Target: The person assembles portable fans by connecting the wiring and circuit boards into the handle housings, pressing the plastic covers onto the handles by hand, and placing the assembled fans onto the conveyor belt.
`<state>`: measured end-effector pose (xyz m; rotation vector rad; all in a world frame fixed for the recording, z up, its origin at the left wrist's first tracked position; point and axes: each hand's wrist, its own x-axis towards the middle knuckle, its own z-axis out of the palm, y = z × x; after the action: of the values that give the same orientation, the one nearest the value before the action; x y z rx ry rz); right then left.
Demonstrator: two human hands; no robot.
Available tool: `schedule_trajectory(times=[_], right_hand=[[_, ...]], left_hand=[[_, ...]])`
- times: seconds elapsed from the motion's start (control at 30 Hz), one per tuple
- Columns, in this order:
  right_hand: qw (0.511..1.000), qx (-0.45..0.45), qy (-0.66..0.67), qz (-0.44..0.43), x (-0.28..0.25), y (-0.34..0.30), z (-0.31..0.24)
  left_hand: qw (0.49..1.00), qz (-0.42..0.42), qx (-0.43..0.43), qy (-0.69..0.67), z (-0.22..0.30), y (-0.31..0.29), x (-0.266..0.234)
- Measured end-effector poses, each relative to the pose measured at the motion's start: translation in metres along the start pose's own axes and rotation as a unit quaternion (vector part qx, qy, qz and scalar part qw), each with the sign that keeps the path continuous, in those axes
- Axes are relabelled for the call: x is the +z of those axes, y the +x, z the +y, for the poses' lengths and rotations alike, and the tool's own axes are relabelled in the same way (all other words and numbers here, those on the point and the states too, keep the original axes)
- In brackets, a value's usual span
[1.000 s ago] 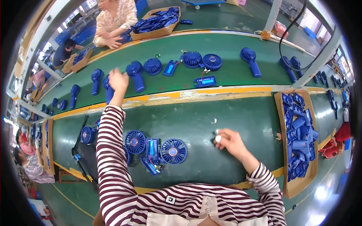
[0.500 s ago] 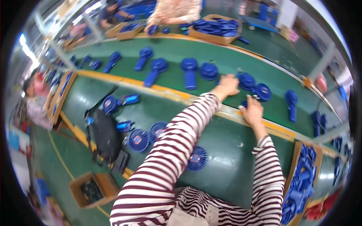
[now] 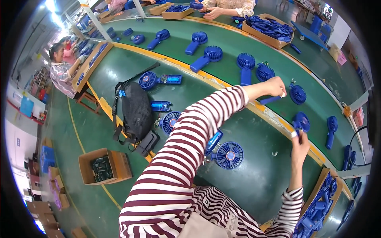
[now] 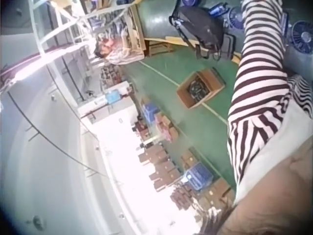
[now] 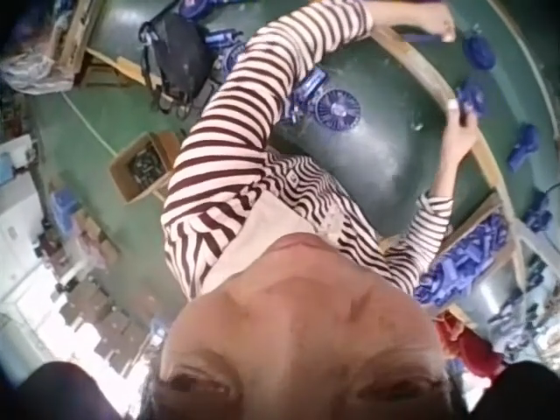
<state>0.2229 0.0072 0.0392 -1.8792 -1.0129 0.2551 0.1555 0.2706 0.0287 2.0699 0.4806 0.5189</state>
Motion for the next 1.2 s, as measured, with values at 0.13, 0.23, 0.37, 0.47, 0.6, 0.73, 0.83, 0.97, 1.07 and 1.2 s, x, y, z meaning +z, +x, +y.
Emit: schedule_trajectory(times=[0.13, 0.23, 0.37, 0.47, 0.6, 0.73, 0.83, 0.97, 1.07, 1.2], right_hand=[[0.994, -0.074, -0.072, -0.034, -0.002, -0.079, -0.034], [0.971, -0.160, -0.165, -0.070, -0.007, -0.125, -0.027], [0.947, -0.232, -0.192, -0.112, -0.012, -0.167, -0.026], [0.936, -0.271, -0.180, -0.132, -0.017, -0.176, -0.025], [0.941, -0.261, -0.155, -0.148, -0.029, -0.180, -0.026], [0.952, -0.239, -0.169, -0.086, -0.038, -0.186, -0.018], [0.956, -0.223, -0.184, -0.053, -0.046, -0.191, -0.016], [0.957, -0.207, -0.203, -0.023, -0.049, -0.193, -0.014], [0.956, -0.206, -0.209, -0.011, -0.048, -0.184, -0.019], [0.954, -0.214, -0.209, 0.020, -0.044, -0.177, -0.016]], left_hand=[[0.993, -0.078, -0.018, -0.083, 0.038, -0.069, -0.047], [0.982, -0.162, -0.054, -0.080, 0.062, -0.122, -0.077], [0.981, -0.195, -0.013, -0.021, 0.047, -0.174, -0.115], [0.977, -0.206, -0.053, 0.020, 0.045, -0.210, -0.151], [0.970, -0.074, -0.151, 0.178, 0.040, -0.249, -0.173], [0.967, -0.011, -0.133, 0.219, 0.012, -0.259, -0.167], [0.977, 0.059, -0.189, 0.078, 0.014, -0.260, -0.163], [0.977, 0.087, -0.196, 0.000, 0.026, -0.257, -0.160], [0.966, 0.147, -0.176, 0.122, 0.020, -0.245, -0.154], [0.961, 0.173, -0.204, 0.070, 0.013, -0.231, -0.154]])
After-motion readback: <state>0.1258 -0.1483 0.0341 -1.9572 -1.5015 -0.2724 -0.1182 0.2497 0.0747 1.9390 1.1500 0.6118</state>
